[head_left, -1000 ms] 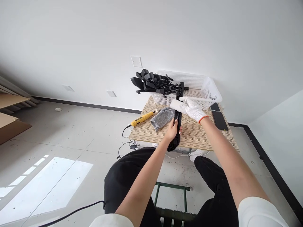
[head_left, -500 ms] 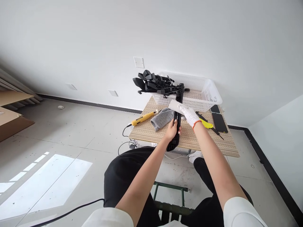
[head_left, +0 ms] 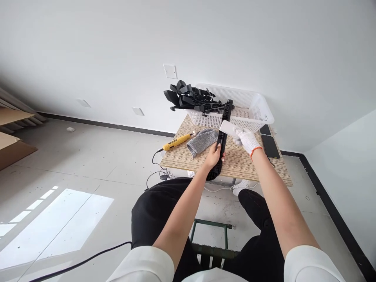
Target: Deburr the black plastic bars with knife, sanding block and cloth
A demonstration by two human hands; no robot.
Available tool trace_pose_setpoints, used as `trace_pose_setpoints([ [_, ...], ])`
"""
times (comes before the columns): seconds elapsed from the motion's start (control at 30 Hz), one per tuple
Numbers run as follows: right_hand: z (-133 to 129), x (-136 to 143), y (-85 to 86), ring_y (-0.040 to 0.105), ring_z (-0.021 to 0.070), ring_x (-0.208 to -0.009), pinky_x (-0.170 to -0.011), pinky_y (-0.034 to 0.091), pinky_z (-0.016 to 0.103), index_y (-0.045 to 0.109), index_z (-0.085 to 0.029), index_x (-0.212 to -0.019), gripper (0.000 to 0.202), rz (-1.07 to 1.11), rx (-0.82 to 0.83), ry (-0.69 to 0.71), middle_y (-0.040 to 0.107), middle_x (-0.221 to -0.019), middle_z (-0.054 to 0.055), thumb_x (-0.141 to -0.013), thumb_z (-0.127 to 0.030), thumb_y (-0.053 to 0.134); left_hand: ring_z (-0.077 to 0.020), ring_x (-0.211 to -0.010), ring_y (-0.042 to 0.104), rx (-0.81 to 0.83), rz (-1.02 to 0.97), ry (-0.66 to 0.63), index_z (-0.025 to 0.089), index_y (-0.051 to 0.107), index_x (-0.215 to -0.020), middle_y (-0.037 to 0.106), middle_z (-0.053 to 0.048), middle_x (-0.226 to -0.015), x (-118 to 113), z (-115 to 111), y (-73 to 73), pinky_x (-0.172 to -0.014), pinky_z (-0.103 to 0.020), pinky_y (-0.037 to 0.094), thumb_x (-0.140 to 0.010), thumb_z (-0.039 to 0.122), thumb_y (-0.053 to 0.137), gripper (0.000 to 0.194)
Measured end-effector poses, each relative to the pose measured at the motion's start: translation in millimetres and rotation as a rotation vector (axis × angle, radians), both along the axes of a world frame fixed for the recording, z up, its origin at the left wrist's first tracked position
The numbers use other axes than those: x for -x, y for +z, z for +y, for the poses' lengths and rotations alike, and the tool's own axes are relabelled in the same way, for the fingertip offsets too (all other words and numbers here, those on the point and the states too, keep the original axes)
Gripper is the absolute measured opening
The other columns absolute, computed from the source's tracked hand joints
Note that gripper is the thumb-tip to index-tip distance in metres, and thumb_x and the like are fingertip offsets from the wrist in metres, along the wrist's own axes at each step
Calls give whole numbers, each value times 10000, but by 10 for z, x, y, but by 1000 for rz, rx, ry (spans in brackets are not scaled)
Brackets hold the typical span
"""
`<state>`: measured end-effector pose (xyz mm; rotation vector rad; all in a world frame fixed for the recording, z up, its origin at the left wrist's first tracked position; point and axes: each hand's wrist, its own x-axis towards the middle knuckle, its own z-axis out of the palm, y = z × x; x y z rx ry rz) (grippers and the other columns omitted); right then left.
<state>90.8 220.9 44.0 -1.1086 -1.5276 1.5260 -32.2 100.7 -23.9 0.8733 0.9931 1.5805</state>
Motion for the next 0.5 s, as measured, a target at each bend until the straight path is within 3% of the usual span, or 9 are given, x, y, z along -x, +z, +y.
trace_pose_setpoints([
  [0.13, 111, -490, -84, 367, 58, -475, -386, 262, 188, 559, -188, -840, 256, 45, 26, -129, 459, -578, -22, -875, -401, 697, -62, -432, 427, 10, -69, 71, 231, 377, -926, 465, 76, -616, 23, 9, -24, -454, -205, 379, -893, 580, 594, 412],
  [0.23, 133, -555, -53, 317, 50, -485, -400, 281, 177, 518, -224, -862, 292, 141, 32, -130, 413, -607, -49, -911, -488, 634, -61, -434, 423, 22, -87, 47, 235, 381, -925, 462, 77, -613, 26, 21, -43, -456, -201, 377, -896, 570, 597, 400],
  [0.3, 86, -347, 17, 353, 32, -505, -417, 307, 158, 535, -224, -895, 336, 210, 38, -50, 471, -676, -52, -853, -511, 705, -63, -436, 424, 19, -87, 29, 235, 376, -917, 461, 75, -613, 22, 23, -49, -453, -202, 376, -894, 572, 600, 405],
  [0.4, -31, 179, 127, 412, 19, -515, -409, 316, 147, 593, -199, -908, 341, 231, 92, 138, 552, -744, -38, -760, -412, 815, -66, -435, 422, 13, -76, 34, 235, 366, -908, 459, 74, -604, 17, 13, -37, -451, -205, 371, -901, 578, 587, 408],
  [0.5, -81, 529, 150, 358, 16, -451, -358, 250, 151, 609, -178, -861, 249, 177, 115, 93, 492, -641, -60, -781, -325, 793, -66, -431, 420, 16, -63, 49, 234, 373, -923, 460, 75, -599, 28, -4, -14, -453, -208, 371, -914, 570, 571, 390],
])
